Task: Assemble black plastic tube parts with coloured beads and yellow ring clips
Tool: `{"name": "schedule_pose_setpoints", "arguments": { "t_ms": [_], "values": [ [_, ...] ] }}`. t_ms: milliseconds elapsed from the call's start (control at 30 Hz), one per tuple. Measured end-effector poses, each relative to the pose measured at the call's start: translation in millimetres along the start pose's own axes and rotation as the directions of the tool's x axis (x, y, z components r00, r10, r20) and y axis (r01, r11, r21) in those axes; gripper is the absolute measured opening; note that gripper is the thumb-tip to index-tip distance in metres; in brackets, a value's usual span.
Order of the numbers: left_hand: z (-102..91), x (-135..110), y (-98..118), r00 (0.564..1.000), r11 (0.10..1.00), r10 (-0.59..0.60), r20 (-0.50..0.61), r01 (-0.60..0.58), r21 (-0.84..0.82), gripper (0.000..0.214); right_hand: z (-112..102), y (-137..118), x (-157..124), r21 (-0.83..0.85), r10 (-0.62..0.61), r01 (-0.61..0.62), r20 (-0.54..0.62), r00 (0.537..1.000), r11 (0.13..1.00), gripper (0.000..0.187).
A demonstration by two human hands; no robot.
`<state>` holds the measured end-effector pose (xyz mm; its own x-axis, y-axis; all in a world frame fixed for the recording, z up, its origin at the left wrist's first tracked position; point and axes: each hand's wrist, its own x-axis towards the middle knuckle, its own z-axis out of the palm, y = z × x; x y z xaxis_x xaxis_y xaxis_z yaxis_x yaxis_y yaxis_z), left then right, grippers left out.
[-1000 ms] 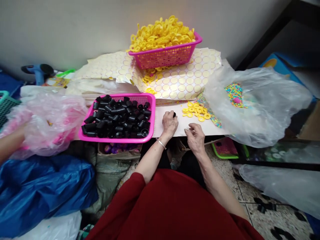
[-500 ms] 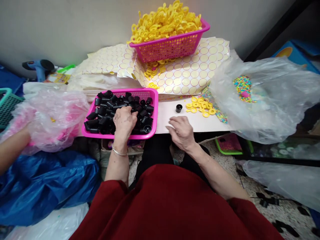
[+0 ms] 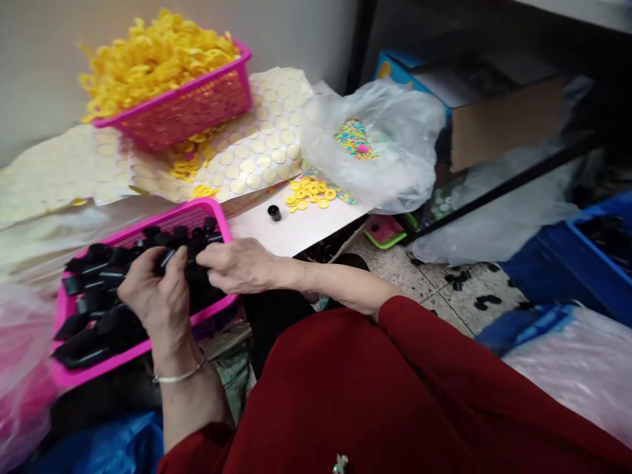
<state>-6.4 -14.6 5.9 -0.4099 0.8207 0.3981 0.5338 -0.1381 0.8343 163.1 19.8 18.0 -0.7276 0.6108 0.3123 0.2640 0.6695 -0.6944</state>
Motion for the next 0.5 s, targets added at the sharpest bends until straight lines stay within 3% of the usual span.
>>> {"name": "schedule_pose_setpoints", "arguments": {
  "t_ms": [33,100,200,300,400,500],
  "values": [
    [8.9,-8.6,8.3,0.994,0.998,-0.025,-0.108,0.019,-0.055,0.017,-4.2,9.2,-13.1,0.161,0.049,-0.025,-0.148,0.988,0.987,0.019],
    [34.7,-30.5,28.1,0.979,0.935,-0.180,0.092,0.199,-0.295,0.027,-10.1,27.6,-44.9,0.495,0.219,-0.014,-0.358,0.908,0.869,0.021],
    [83.1,-61.4,53.5,0.878,0.704,-0.286,0.384,0.464,-0.537,0.035,-14.1,47.8,-94.4,0.739,0.447,0.020,-0.429,0.785,0.674,0.021],
    [122.7,-77.5,63.9,0.764,0.540,-0.276,0.584,0.626,-0.563,0.035,-19.7,55.0,-132.9,0.744,0.539,-0.011,-0.474,0.696,0.668,0.025],
    [142.9,-83.5,64.4,0.671,0.469,-0.271,0.690,0.718,-0.514,0.035,-32.6,55.0,-157.6,0.679,0.541,-0.107,-0.468,0.699,0.726,0.022],
    [150.5,-88.4,63.6,0.566,0.438,-0.264,0.781,0.792,-0.426,0.037,-49.4,56.3,-173.8,0.644,0.503,-0.153,-0.403,0.765,0.749,0.027]
  ]
}}
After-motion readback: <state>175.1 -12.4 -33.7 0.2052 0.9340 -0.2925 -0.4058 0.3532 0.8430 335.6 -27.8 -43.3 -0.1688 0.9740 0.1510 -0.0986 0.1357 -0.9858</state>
